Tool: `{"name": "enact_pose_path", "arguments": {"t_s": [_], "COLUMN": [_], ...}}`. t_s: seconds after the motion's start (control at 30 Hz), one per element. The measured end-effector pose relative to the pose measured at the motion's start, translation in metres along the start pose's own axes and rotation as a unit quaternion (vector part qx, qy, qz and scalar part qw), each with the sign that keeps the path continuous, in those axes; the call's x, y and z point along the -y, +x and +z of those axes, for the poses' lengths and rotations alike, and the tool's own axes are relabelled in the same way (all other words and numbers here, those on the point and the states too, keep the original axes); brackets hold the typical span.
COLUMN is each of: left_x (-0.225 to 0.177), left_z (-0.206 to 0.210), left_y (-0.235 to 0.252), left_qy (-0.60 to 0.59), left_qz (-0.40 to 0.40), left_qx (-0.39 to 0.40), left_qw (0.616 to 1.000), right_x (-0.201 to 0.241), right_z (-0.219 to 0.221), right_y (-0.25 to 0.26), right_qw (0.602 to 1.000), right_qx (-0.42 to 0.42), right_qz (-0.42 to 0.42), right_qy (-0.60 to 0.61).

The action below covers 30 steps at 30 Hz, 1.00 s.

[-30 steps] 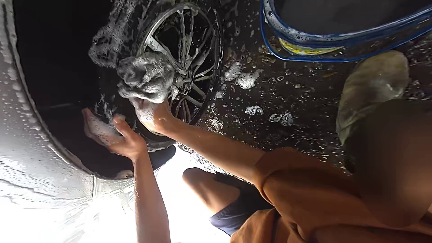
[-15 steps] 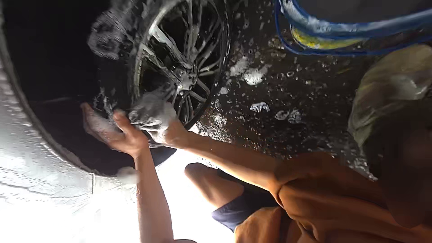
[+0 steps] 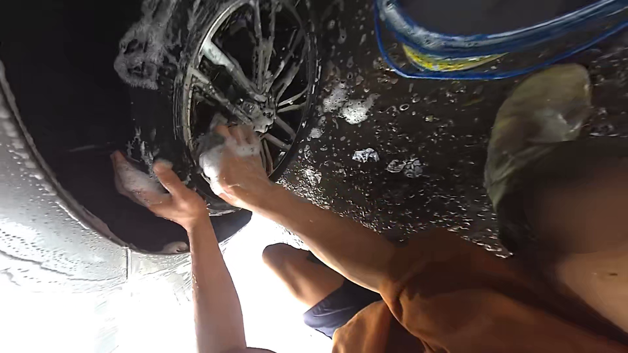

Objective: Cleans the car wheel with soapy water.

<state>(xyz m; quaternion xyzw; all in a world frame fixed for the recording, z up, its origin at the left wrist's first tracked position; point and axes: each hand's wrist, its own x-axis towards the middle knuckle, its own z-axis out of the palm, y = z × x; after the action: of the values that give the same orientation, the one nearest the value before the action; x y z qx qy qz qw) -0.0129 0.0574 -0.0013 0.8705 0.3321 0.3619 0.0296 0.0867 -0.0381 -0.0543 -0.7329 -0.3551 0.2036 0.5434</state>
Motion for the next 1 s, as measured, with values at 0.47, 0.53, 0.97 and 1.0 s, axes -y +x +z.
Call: {"name": "enact_pose_path", "arguments": {"t_s": [0.47, 0.53, 0.97, 1.0], "left_x": [-0.01, -0.006, -0.004, -0.002], "left_z": [-0.017, -0.009, 0.007, 0.009], "left_y": [0.013, 0.008, -0.006, -0.003], "left_qy": [0.015, 0.018, 0.048, 0.056], "left_qz": [-0.04, -0.031, -0.005, -0.002], "left_qx": [0.05, 0.025, -0.034, -0.033], "left_qw": [0.998, 0.999, 0.998, 0.998], "right_x": [-0.056, -0.055, -0.088, -0.102], "right_z": [0.045, 0.039, 0.048, 0.053], "right_y": [-0.022, -0.026, -0.022, -0.019], "right_qw": [0.92, 0.888, 0.987, 0.985], "right_qx": [-0.109, -0.119, 0.022, 0.008], "right_qz": [0.121, 0.199, 0.038, 0.026], "right_qy": [0.356, 0.397, 0.153, 0.168]}}
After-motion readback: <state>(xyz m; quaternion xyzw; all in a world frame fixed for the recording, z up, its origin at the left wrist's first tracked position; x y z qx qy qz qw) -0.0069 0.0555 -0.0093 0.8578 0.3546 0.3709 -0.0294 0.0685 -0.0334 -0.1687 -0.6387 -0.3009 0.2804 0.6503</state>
